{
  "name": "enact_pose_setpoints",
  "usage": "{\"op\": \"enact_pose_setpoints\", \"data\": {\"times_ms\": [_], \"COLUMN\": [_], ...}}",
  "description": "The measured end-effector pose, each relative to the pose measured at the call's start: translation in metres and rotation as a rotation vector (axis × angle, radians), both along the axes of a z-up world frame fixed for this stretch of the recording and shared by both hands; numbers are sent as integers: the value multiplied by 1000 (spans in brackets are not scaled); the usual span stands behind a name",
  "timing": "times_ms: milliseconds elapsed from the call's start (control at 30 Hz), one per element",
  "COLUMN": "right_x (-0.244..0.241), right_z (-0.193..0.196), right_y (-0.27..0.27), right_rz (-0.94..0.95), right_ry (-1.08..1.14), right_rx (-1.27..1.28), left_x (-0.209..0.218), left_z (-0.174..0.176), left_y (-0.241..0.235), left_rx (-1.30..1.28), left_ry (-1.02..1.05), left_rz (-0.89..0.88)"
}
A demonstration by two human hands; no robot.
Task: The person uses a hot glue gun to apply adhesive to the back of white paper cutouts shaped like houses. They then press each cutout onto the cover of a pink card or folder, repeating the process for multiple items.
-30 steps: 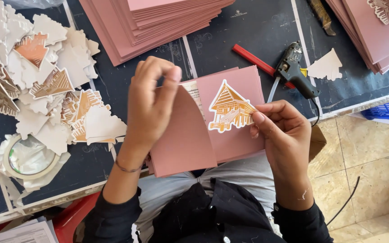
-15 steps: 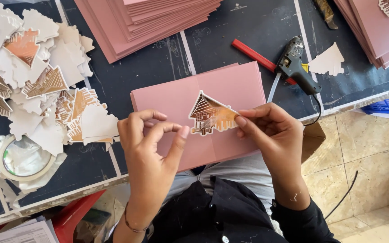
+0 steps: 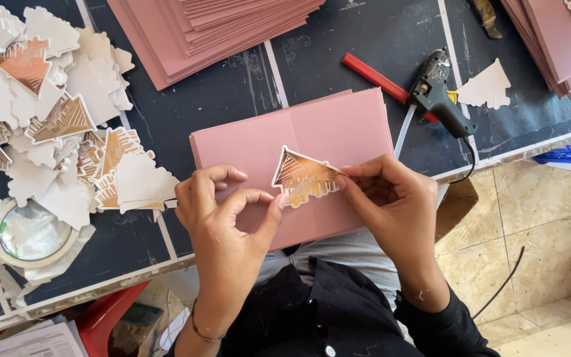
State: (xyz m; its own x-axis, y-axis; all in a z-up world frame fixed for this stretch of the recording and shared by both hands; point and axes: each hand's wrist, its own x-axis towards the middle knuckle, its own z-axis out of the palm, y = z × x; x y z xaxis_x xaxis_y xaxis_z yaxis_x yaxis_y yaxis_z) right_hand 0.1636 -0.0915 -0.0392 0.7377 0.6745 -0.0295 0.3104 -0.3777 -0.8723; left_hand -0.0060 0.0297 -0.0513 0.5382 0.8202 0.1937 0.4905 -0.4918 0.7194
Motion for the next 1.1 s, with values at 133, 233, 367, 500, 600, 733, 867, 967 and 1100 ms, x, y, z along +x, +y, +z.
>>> {"op": "enact_pose_setpoints", "data": {"times_ms": [133, 233, 367, 500, 600, 733, 867, 967, 1100], "right_x": [0, 0, 1, 0, 0, -1, -2, -3, -4], "right_z": [0, 0, 0, 2, 2, 0, 1, 1, 3], "right_y": [1, 0, 0, 1, 1, 1, 2, 2, 4], "right_rz": [-2, 16, 19, 26, 30, 37, 36, 34, 41], "right_ry": [2, -24, -17, -28, -36, -59, -70, -73, -85], "right_rx": [-11, -21, -34, -37, -44, -41, -55, -72, -82], "left_x": [0, 0, 1, 1, 1, 2, 2, 2, 3], "left_z": [0, -1, -1, -1, -1, -2, -2, 0, 0], "left_y": [-1, -1, -1, 0, 0, 0, 0, 0, 0], "left_rx": [2, 4, -5, -10, -7, 2, 16, 30, 42], "left_ry": [3, 6, 8, 3, 3, -2, 5, 15, 35], "left_rz": [8, 7, 6, -2, -5, -9, -11, -15, -7]}}
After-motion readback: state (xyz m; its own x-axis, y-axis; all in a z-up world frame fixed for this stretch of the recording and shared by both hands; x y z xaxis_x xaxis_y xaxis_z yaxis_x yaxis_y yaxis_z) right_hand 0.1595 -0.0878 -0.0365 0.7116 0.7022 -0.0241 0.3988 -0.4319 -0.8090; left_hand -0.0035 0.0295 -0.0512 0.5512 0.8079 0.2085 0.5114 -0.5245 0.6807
